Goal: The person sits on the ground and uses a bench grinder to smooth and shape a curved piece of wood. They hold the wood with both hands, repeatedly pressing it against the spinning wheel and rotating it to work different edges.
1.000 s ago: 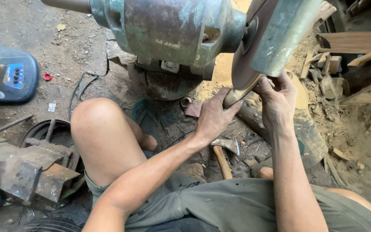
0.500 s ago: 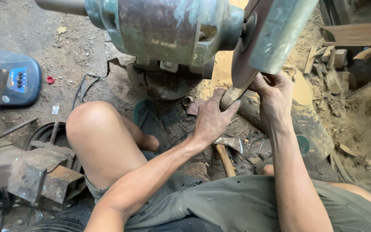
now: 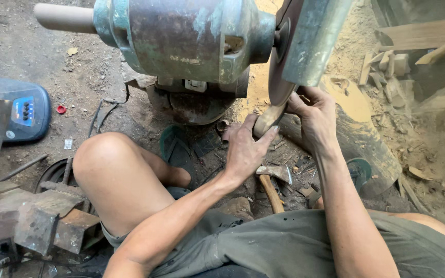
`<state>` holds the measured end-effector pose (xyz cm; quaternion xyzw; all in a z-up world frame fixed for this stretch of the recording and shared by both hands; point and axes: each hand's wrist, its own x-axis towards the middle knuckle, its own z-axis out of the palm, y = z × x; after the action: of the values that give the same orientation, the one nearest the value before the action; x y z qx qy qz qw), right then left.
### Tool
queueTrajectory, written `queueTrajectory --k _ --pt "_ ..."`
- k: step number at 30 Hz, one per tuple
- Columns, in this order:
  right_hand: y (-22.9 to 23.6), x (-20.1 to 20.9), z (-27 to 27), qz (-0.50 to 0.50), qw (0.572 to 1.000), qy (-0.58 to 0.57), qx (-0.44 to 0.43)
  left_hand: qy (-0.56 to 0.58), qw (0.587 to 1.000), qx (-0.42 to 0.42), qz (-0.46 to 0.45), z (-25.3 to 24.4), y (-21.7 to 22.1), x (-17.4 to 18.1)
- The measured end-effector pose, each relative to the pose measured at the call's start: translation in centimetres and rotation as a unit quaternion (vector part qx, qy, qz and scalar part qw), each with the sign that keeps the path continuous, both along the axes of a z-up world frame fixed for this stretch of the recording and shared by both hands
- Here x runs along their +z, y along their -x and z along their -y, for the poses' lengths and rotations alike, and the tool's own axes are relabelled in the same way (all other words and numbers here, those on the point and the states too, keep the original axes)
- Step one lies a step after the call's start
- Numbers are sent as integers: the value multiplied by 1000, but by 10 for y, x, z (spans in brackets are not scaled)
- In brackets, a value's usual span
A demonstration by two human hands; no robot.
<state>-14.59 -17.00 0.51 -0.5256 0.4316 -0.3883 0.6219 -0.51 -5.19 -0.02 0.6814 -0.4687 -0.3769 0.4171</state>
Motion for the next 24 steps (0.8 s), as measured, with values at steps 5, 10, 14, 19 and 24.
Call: queueTrajectory --k 5,10,14,19,24 --pt "-2 3 -9 13 1000 -4 19 9 999 16 42 -7 2 -4" --pt "-5 5 -19 -11 999 -27 20 19 999 27 43 -17 1 -9" --pt "-6 5 -28 -19 994 -110 -9 40 998 39 31 -27 1 -8" --pt "0 9 -47 -63 997 -37 27 -88 989 6 -122 -42 -6 -4" --pt "15 19 -38 75 988 -132 -2 10 967 -45 -252 -40 -10 -8"
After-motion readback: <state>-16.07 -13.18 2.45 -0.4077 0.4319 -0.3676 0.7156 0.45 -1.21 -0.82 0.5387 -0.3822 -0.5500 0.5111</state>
